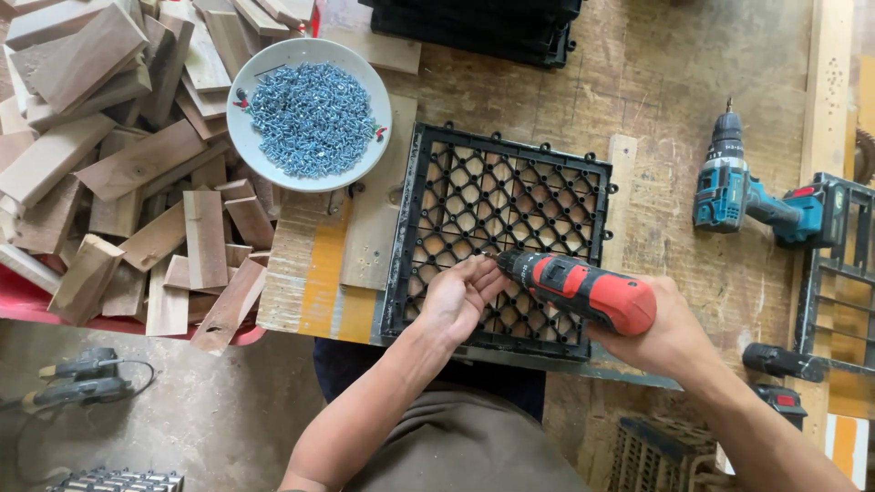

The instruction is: Assembling a wooden floor tile by placing slats into a plastic grid and fastening them with screws using a power drill.

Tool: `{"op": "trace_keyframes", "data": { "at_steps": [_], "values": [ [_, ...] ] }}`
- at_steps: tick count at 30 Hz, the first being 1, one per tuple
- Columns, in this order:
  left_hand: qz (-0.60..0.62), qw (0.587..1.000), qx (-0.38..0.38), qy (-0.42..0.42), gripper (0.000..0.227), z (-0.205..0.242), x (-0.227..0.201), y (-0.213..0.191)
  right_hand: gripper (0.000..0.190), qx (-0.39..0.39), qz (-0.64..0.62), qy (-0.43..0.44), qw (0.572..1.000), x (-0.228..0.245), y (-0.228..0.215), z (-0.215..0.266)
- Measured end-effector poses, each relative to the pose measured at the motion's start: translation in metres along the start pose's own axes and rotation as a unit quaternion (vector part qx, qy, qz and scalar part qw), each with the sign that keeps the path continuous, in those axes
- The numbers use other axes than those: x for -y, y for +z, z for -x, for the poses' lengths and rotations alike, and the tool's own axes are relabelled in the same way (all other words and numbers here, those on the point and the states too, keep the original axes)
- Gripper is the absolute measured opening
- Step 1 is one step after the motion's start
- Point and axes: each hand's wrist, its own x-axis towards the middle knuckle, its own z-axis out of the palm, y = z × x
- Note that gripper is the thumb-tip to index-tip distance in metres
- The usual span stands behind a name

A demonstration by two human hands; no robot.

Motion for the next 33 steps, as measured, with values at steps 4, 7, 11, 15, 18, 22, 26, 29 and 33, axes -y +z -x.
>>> {"op": "trace_keyframes", "data": {
  "at_steps": [4,7,11,15,18,22,26,29,33],
  "values": [
    [0.032,0.999,0.027,-0.006,0.036,-0.008,0.001,-0.009,0.02,0.022,0.045,0.034,0.998,0.013,-0.007,-0.01],
    [0.034,0.999,0.031,-0.003,0.033,-0.016,0.003,-0.016,0.031,0.062,0.111,0.079,0.989,0.051,-0.017,-0.022],
    [-0.018,0.999,0.041,-0.012,0.034,0.015,-0.012,0.0,0.03,0.15,0.251,0.076,0.953,0.139,-0.03,-0.037],
    [-0.212,0.974,0.007,0.075,0.032,0.064,-0.039,0.008,0.027,0.258,0.402,0.026,0.878,0.22,-0.04,-0.044],
    [-0.318,0.927,-0.037,0.196,0.027,0.063,-0.08,-0.001,0.034,0.205,0.447,0.031,0.87,0.194,-0.024,-0.07],
    [-0.438,0.821,-0.119,0.347,0.021,0.045,-0.146,-0.024,0.037,0.2,0.463,0.045,0.863,0.18,-0.016,-0.078],
    [-0.661,0.465,-0.172,0.563,0.028,0.001,-0.215,-0.03,0.032,0.198,0.447,-0.022,0.872,0.175,-0.026,-0.077],
    [-0.775,0.292,-0.251,0.502,0.017,-0.08,-0.259,-0.05,0.039,0.207,0.437,-0.083,0.871,0.164,-0.032,-0.077],
    [-0.765,0.171,-0.362,0.504,0.015,-0.105,-0.266,-0.038,0.017,0.194,0.39,-0.07,0.897,0.146,-0.037,-0.066]
  ]
}}
